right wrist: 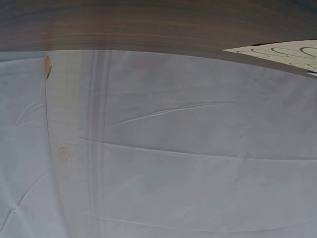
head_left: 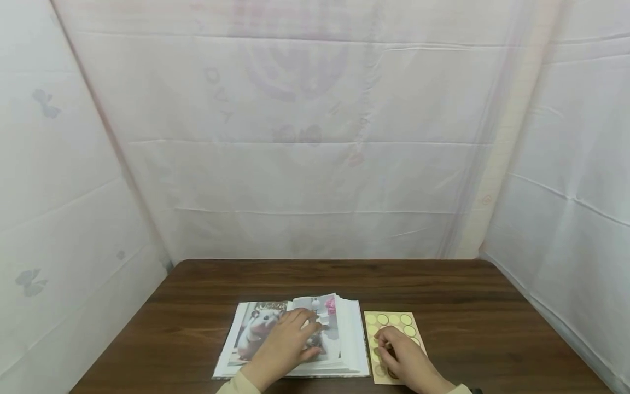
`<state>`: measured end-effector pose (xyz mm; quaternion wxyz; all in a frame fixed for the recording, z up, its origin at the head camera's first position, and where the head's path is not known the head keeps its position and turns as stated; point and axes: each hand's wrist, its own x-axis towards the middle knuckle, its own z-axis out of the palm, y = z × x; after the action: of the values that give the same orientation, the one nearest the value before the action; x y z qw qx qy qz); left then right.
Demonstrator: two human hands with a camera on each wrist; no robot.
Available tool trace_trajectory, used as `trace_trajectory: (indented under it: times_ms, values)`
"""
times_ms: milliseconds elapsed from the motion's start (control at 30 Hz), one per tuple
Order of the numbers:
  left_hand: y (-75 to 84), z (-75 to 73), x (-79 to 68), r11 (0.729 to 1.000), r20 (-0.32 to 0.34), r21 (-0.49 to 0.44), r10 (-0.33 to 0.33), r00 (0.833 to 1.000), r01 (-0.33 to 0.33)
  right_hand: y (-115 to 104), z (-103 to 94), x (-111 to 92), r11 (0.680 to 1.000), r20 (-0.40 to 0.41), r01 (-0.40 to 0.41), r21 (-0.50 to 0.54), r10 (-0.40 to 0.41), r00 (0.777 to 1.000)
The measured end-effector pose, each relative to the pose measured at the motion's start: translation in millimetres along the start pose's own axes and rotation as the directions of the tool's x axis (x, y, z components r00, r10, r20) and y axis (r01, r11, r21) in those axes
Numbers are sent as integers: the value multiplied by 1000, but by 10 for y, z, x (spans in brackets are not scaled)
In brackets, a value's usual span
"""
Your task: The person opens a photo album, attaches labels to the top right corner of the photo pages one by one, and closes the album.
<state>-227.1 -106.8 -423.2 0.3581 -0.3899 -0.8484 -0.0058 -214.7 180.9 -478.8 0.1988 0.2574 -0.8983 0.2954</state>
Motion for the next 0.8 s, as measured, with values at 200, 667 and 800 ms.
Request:
trace_trajectory:
  times_ms: [200,667,800]
  values:
    - [-65,-74,-134,995,59,-22,-98,993,99,26,-35,-20,1000,27,9,12,-9,1000]
    - [-24,-142,-229,975,197,-107,-173,965,196,111,-249,-175,998,-3,60,-30,-60,998]
    - [30,-109,-203,969,265,-108,-185,946,220,145,-284,-223,997,-21,70,-39,-71,997]
